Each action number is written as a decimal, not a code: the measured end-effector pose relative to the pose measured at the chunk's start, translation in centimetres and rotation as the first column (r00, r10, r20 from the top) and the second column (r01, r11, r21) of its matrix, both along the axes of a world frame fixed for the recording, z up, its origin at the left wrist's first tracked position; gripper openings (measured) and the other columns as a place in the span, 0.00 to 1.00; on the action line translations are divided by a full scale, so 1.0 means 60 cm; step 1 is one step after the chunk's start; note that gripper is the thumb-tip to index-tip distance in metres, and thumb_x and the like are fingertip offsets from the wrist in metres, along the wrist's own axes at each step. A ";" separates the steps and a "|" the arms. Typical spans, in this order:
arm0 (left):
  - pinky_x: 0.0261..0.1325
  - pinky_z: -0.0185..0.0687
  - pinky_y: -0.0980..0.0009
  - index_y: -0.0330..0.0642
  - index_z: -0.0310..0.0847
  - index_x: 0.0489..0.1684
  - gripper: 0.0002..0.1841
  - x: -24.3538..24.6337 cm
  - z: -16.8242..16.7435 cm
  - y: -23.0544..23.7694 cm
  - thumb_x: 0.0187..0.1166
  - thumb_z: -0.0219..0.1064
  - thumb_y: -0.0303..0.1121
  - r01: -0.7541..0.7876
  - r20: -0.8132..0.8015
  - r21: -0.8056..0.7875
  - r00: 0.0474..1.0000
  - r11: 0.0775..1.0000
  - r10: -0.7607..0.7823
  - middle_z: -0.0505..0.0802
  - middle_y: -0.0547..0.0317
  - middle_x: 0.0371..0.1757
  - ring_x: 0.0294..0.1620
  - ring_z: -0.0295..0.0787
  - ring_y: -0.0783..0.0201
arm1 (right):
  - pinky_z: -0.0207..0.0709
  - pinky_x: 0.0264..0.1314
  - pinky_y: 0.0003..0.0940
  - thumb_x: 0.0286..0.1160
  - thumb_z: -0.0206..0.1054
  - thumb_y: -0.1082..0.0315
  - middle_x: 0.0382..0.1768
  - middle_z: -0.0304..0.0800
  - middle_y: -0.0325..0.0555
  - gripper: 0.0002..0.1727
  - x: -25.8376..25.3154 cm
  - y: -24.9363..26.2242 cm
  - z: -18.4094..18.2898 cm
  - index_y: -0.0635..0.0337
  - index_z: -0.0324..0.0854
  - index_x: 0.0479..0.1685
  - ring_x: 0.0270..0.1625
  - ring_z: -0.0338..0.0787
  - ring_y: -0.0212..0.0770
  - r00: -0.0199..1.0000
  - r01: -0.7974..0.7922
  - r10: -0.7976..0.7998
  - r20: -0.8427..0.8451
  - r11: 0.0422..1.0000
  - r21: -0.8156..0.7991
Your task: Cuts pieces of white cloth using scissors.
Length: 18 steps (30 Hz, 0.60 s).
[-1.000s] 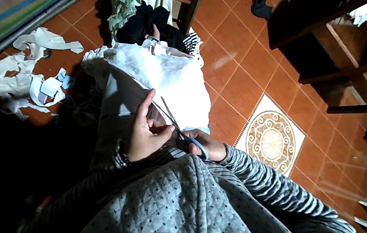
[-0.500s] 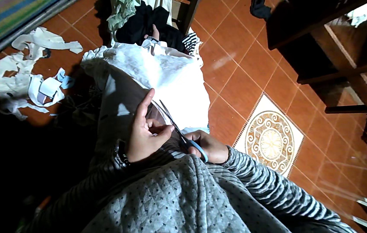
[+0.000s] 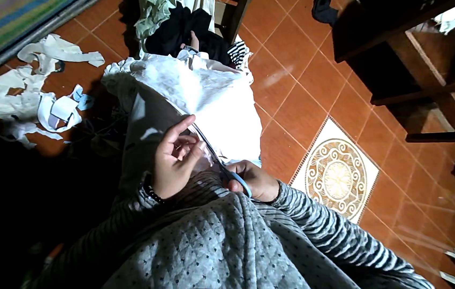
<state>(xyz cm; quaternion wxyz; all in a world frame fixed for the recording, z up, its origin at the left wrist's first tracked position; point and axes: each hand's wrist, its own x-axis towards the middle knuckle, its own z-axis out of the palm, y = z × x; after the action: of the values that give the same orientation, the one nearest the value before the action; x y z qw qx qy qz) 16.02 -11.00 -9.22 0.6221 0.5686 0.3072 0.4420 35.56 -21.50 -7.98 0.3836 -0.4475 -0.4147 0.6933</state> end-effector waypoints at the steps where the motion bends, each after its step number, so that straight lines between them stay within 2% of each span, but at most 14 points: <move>1: 0.42 0.86 0.80 0.32 0.75 0.73 0.24 0.001 0.001 0.004 0.75 0.69 0.21 -0.051 -0.015 -0.030 0.999 0.998 0.051 0.92 0.65 0.48 0.36 0.87 0.79 | 0.64 0.22 0.13 0.69 0.76 0.40 0.19 0.79 0.17 0.21 -0.001 0.000 0.000 0.44 0.81 0.22 0.21 0.73 0.12 1.000 0.002 -0.002 -0.003 1.000 -0.008; 3: 0.40 0.88 0.78 0.34 0.81 0.67 0.20 0.003 -0.002 0.009 0.74 0.69 0.19 -0.107 -0.015 -0.096 0.994 0.990 0.106 0.93 0.67 0.40 0.32 0.88 0.78 | 0.64 0.22 0.13 0.68 0.76 0.41 0.18 0.79 0.17 0.21 -0.002 0.000 0.000 0.43 0.80 0.21 0.20 0.73 0.13 1.000 0.004 -0.004 -0.004 1.000 -0.023; 5: 0.40 0.88 0.78 0.35 0.81 0.66 0.21 0.003 -0.003 0.012 0.73 0.69 0.18 -0.097 -0.005 -0.126 0.995 0.987 0.097 0.93 0.68 0.36 0.31 0.88 0.76 | 0.64 0.22 0.12 0.68 0.76 0.41 0.18 0.79 0.16 0.20 -0.003 0.001 0.000 0.43 0.81 0.22 0.20 0.73 0.12 1.000 0.001 -0.001 0.008 1.000 -0.030; 9: 0.45 0.88 0.78 0.35 0.79 0.68 0.23 0.003 -0.012 0.019 0.71 0.68 0.16 -0.050 0.064 -0.147 0.996 0.988 0.060 0.91 0.65 0.49 0.38 0.88 0.76 | 0.64 0.22 0.12 0.69 0.75 0.40 0.18 0.78 0.16 0.20 -0.003 0.005 0.001 0.43 0.81 0.22 0.20 0.72 0.11 1.000 -0.013 0.014 0.017 0.999 -0.043; 12: 0.55 0.87 0.74 0.35 0.83 0.64 0.19 0.003 -0.018 0.028 0.73 0.69 0.18 -0.079 0.095 -0.131 0.991 0.988 0.091 0.92 0.65 0.53 0.47 0.88 0.74 | 0.64 0.23 0.12 0.70 0.76 0.42 0.18 0.78 0.16 0.19 -0.004 0.006 0.001 0.43 0.81 0.22 0.21 0.72 0.11 1.000 -0.017 0.017 0.005 0.998 -0.056; 16: 0.48 0.91 0.72 0.40 0.88 0.54 0.15 0.001 -0.018 0.033 0.71 0.72 0.18 -0.122 0.108 -0.187 0.984 0.975 0.144 0.93 0.68 0.44 0.39 0.90 0.73 | 0.65 0.23 0.11 0.70 0.76 0.45 0.19 0.79 0.15 0.17 -0.004 0.006 0.004 0.43 0.82 0.22 0.21 0.73 0.11 1.000 -0.001 0.001 0.006 0.998 -0.067; 18: 0.46 0.91 0.73 0.39 0.86 0.58 0.18 -0.001 -0.015 0.032 0.71 0.72 0.17 -0.093 0.114 -0.198 0.987 0.976 0.117 0.94 0.67 0.43 0.37 0.90 0.73 | 0.65 0.23 0.11 0.71 0.76 0.46 0.19 0.79 0.15 0.17 -0.004 0.006 0.004 0.43 0.82 0.23 0.21 0.73 0.11 1.000 -0.002 0.002 0.006 0.998 -0.067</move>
<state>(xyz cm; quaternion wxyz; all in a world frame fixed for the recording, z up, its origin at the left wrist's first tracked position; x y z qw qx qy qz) 15.97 -9.08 -10.10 0.6679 0.4600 0.3383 0.4773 35.33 -21.15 -7.76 0.3664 -0.4617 -0.3929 0.7058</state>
